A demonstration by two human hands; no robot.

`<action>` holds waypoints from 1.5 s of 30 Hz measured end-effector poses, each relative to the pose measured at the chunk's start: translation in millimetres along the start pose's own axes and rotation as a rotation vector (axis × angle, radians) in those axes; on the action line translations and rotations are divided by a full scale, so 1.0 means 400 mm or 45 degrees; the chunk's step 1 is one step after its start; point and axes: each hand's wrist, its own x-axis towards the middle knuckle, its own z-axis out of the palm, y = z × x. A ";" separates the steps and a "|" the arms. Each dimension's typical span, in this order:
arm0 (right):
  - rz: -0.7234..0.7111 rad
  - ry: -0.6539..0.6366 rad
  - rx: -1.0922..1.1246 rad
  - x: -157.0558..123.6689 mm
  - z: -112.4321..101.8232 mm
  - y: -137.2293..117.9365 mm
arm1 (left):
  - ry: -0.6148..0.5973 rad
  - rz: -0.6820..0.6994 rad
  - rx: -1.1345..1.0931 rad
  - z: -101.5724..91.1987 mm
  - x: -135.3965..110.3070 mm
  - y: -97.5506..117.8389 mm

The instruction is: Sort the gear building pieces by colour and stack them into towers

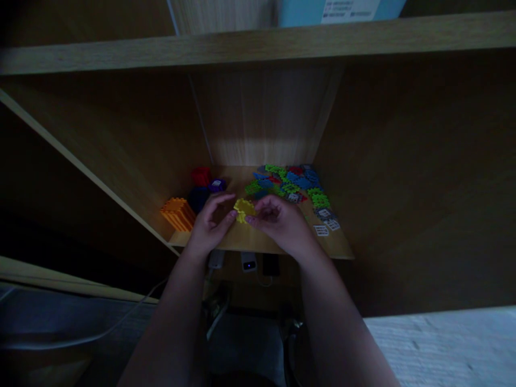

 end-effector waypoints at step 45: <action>0.016 -0.042 -0.038 -0.003 0.045 0.021 | 0.014 0.158 -0.117 0.007 0.008 -0.022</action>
